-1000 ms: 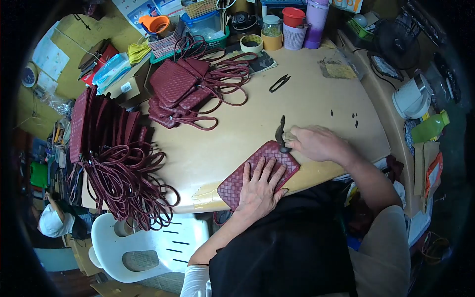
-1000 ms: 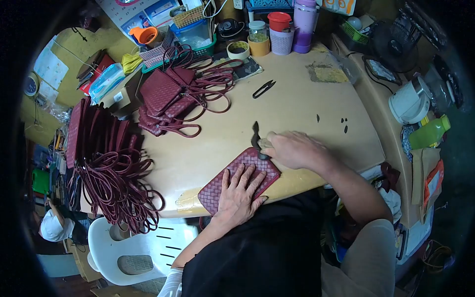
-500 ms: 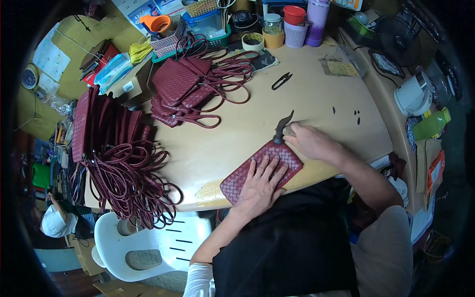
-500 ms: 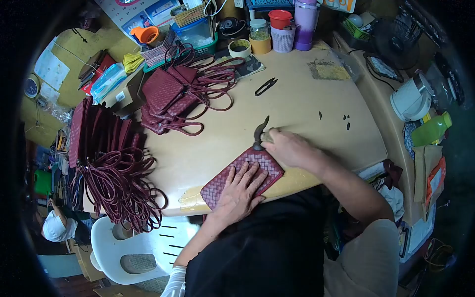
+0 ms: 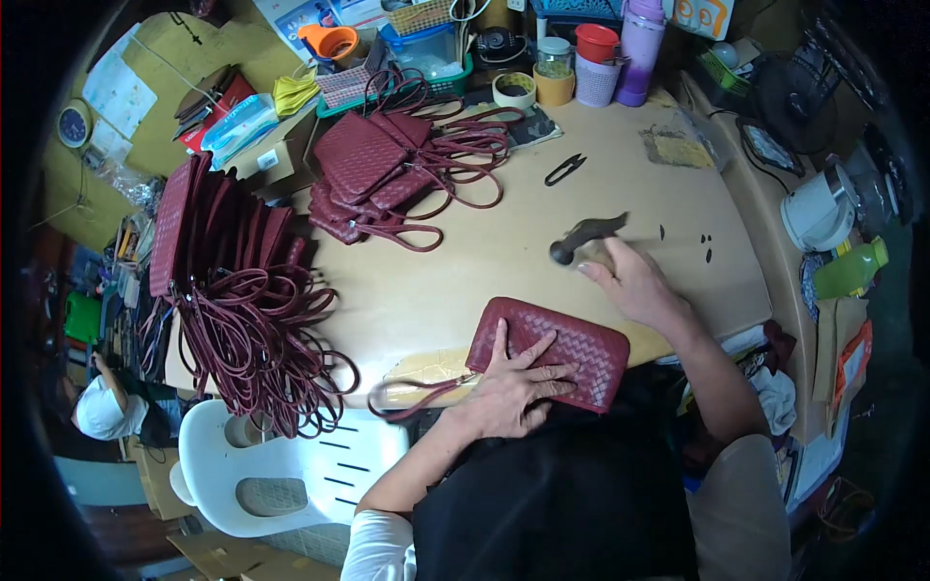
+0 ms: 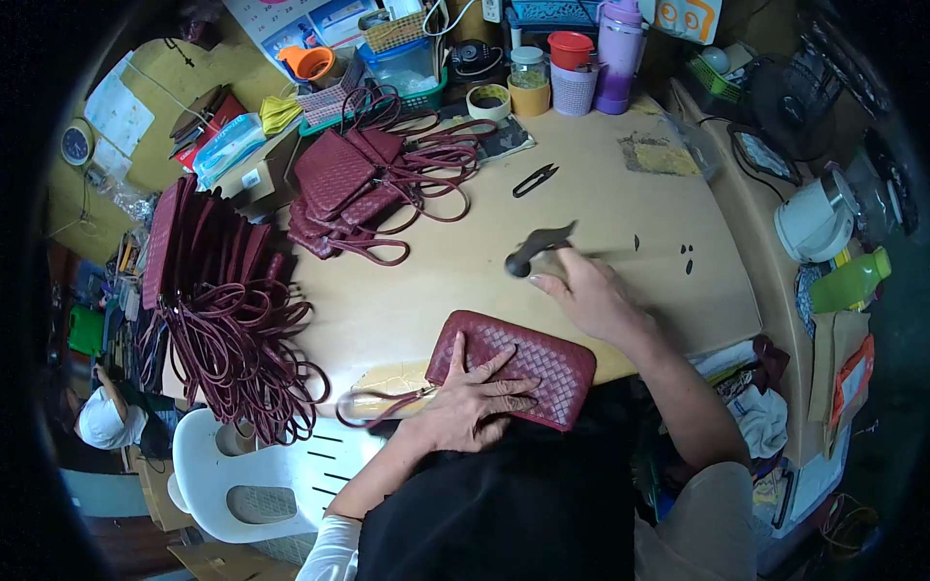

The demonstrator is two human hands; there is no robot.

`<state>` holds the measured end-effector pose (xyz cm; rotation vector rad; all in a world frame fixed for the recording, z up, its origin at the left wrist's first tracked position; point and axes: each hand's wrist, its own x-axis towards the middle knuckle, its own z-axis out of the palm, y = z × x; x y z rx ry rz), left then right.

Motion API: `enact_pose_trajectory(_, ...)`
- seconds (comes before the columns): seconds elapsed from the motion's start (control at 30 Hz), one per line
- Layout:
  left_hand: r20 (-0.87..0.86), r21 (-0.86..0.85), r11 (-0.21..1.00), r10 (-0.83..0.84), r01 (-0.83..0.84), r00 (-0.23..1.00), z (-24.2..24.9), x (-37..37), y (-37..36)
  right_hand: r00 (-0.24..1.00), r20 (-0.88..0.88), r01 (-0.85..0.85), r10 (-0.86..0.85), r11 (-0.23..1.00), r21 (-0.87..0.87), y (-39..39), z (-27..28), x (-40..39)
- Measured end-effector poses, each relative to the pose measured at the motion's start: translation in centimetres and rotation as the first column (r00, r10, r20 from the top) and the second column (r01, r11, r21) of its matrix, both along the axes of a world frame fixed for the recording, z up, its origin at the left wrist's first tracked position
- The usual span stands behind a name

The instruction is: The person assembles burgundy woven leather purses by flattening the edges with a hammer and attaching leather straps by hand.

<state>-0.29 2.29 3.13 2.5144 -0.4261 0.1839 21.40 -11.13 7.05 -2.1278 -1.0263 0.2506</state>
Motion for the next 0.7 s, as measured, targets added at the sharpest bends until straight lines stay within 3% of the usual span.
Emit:
enact_pose_trajectory(0.03, 0.0, 0.003, 1.0, 0.009, -0.009, 1.0, 0.3, -0.2, -0.4, 0.986, 0.058, -0.147, 0.154, 0.984, -0.099, 0.5, 0.4, 0.2)
enact_pose_trajectory(0.07, -0.021, 0.027, 0.986, 0.163, -0.162, 0.986, 0.6, -0.3, -0.8, 0.947, 0.101, -0.281, 0.306, 0.938, -0.204, 1.1, 1.1, 0.3)
enact_pose_trajectory(0.1, -0.043, 0.053, 0.949, 0.313, -0.311, 0.949, 0.7, -0.7, -1.1, 0.935, 0.048, -0.296, 0.351, 0.847, -0.442, 2.2, 3.3, -0.4)
enact_pose_trajectory(0.13, -0.048, 0.055, 0.947, 0.32, -0.317, 0.946, 0.1, -0.9, -1.3, 0.933, 0.043, -0.304, 0.358, 0.845, -0.44, 3.2, 3.6, -0.8)
enact_pose_trajectory(0.23, 0.025, 0.116, 0.938, 0.326, -0.327, 0.945, -1.9, -1.3, -1.3, 0.894, 0.158, -0.395, 0.418, 0.905, -0.16, 6.0, 3.1, -2.1)
enact_pose_trajectory(0.33, 0.018, 0.092, 0.937, 0.337, -0.337, 0.941, -1.9, -1.2, -1.3, 0.884, 0.179, -0.436, 0.431, 0.9, -0.013, 8.2, 0.9, -3.5)
enact_pose_trajectory(0.37, 0.017, 0.101, 0.936, 0.338, -0.338, 0.941, -1.9, -1.2, -1.3, 0.866, 0.092, -0.467, 0.491, 0.862, -0.198, 8.7, 0.2, -3.3)
enact_pose_trajectory(0.4, 0.017, 0.102, 0.934, 0.341, -0.341, 0.94, -1.9, -1.2, -1.3, 0.864, 0.092, -0.471, 0.494, 0.86, -0.196, 8.8, 0.5, -2.7)
enact_pose_trajectory(0.47, 0.011, 0.111, 0.932, 0.346, -0.345, 0.938, -2.0, -1.2, -1.4, 0.802, 0.118, -0.453, 0.586, 0.724, -0.52, 8.5, 2.4, -1.6)
enact_pose_trajectory(0.5, 0.015, 0.11, 0.931, 0.349, -0.349, 0.937, -2.0, -0.9, -1.4, 0.784, 0.14, -0.431, 0.605, 0.693, -0.578, 8.7, 4.8, -1.7)
enact_pose_trajectory(0.53, 0.01, 0.11, 0.929, 0.356, -0.355, 0.935, -2.0, -1.0, -1.5, 0.787, 0.131, -0.433, 0.603, 0.692, -0.578, 8.7, 3.9, -1.8)
enact_pose_trajectory(0.6, 0.003, 0.107, 0.93, 0.355, -0.353, 0.935, -2.0, -1.1, -1.6, 0.894, 0.181, -0.356, 0.409, 0.896, -0.266, 8.7, 1.9, -1.8)
enact_pose_trajectory(0.63, 0.01, 0.106, 0.926, 0.364, -0.363, 0.931, -2.0, -1.0, -1.7, 0.915, 0.034, -0.372, 0.402, 0.874, -0.312, 8.2, 1.8, -2.3)
enact_pose_trajectory(0.7, 0.021, 0.102, 0.922, 0.374, -0.374, 0.927, -2.1, -0.7, -1.8, 0.896, 0.049, -0.392, 0.442, 0.838, -0.378, 7.1, 1.6, -1.9)
